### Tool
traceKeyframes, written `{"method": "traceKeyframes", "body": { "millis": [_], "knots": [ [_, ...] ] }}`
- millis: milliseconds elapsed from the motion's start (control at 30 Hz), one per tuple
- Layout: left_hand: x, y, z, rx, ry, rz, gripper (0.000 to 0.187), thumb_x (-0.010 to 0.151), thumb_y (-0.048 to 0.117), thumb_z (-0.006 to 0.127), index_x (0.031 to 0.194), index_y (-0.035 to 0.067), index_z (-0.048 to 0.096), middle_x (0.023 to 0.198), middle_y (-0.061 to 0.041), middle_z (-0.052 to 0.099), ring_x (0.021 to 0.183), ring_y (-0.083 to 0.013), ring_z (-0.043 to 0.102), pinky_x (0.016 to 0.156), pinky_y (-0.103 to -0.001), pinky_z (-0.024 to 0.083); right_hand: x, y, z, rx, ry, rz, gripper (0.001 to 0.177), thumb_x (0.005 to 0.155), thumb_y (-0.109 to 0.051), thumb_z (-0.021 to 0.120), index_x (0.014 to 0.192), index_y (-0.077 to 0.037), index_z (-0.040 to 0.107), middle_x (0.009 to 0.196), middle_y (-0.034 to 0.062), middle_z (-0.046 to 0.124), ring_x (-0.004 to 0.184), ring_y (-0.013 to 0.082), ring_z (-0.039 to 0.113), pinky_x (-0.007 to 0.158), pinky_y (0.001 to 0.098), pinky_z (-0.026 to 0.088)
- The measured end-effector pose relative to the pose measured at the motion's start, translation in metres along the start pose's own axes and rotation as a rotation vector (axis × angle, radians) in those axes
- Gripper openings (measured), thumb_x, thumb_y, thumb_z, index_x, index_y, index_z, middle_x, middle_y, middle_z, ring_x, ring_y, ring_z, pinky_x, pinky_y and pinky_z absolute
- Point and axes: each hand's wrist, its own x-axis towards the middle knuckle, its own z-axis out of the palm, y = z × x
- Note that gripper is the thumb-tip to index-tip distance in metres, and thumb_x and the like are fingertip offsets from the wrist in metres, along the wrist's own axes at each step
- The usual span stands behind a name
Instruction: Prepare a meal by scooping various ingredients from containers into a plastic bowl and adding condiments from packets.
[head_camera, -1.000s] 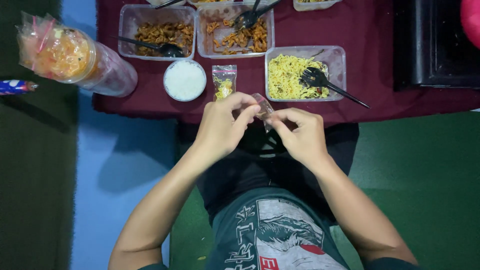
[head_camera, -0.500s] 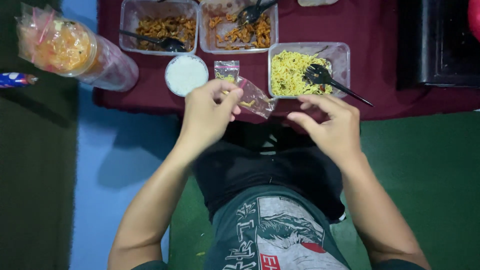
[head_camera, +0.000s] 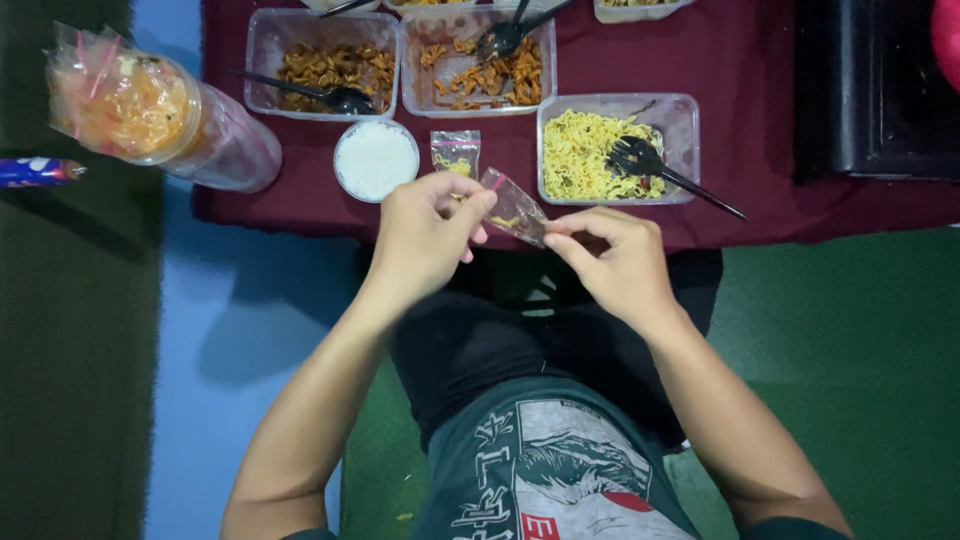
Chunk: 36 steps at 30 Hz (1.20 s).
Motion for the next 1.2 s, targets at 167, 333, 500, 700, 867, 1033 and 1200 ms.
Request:
{"method": "traceKeyframes", "body": {
  "millis": [167, 333, 500, 700, 867, 1033, 1200],
  "knots": [
    [-0.005, -0.012, 0.0, 0.051, 0.023, 0.115, 0.007, 0.089, 0.01, 0.072, 0.093, 0.01, 0.079, 0.068, -0.01, 0.077, 0.056, -0.0156, 0.075, 0.057, -0.024, 0.057, 0.014, 0.013, -0.042, -0.336, 0.169, -0.272, 0.024, 0.091, -0.013, 0.092, 0.109, -0.007, 0.079, 0.098, 0.0136, 0.076, 0.093, 0.0353, 0.072, 0.085, 0.0431, 0.055],
    [-0.005, -0.01, -0.001, 0.155, 0.027, 0.189, 0.007, 0.092, 0.018, 0.075, 0.092, 0.012, 0.079, 0.088, 0.002, 0.082, 0.073, -0.0073, 0.074, 0.074, -0.021, 0.055, 0.053, 0.05, -0.1, -1.008, 0.135, -0.005, 0.033, 0.099, -0.036, 0.079, 0.123, -0.014, 0.079, 0.105, 0.0156, 0.076, 0.091, 0.0419, 0.069, 0.072, 0.0524, 0.053],
    [-0.003, -0.017, 0.0, 0.271, 0.055, 0.468, 0.004, 0.093, 0.015, 0.074, 0.092, 0.013, 0.077, 0.095, -0.001, 0.079, 0.084, -0.0159, 0.074, 0.071, -0.028, 0.055, 0.097, 0.023, -0.116, -0.913, -0.197, 0.566, 0.046, 0.095, -0.055, 0.07, 0.123, -0.02, 0.079, 0.122, 0.0173, 0.074, 0.118, 0.0483, 0.063, 0.092, 0.0586, 0.05],
    [-0.003, -0.021, -0.003, 0.332, 0.036, 0.488, 0.006, 0.094, 0.018, 0.073, 0.096, 0.015, 0.077, 0.097, -0.002, 0.077, 0.088, -0.0186, 0.073, 0.08, -0.03, 0.055, 0.101, 0.026, -0.117, -0.599, -0.231, 0.542, 0.021, 0.094, -0.023, 0.072, 0.079, -0.01, 0.08, 0.069, 0.0051, 0.074, 0.07, 0.0132, 0.068, 0.074, 0.0323, 0.05],
    [-0.002, -0.021, -0.004, 0.337, 0.011, 0.472, 0.008, 0.095, 0.02, 0.072, 0.096, 0.015, 0.077, 0.097, -0.001, 0.077, 0.089, -0.0177, 0.073, 0.075, -0.03, 0.055, 0.107, 0.042, -0.134, -0.641, -0.133, 0.556, 0.016, 0.088, -0.027, 0.075, 0.081, -0.015, 0.082, 0.068, 0.0037, 0.073, 0.074, 0.0124, 0.067, 0.074, 0.0345, 0.049],
    [0.004, -0.022, -0.003, 0.344, 0.016, 0.47, 0.009, 0.094, 0.022, 0.073, 0.097, 0.015, 0.078, 0.097, -0.002, 0.077, 0.088, -0.0184, 0.073, 0.076, -0.03, 0.055, 0.124, 0.052, -0.145, -0.666, -0.11, 0.552, 0.017, 0.09, -0.026, 0.072, 0.079, -0.015, 0.08, 0.065, 0.0063, 0.069, 0.066, 0.0188, 0.062, 0.065, 0.0401, 0.047],
    [0.007, -0.022, -0.002, 0.322, 0.03, 0.509, 0.008, 0.095, 0.019, 0.072, 0.097, 0.013, 0.077, 0.098, -0.003, 0.078, 0.09, -0.0196, 0.073, 0.082, -0.032, 0.054, 0.148, 0.083, -0.149, -0.739, -0.123, 0.427, 0.02, 0.089, -0.033, 0.078, 0.09, -0.014, 0.083, 0.068, 0.0201, 0.069, 0.073, 0.0292, 0.069, 0.074, 0.044, 0.049]
  ]
}}
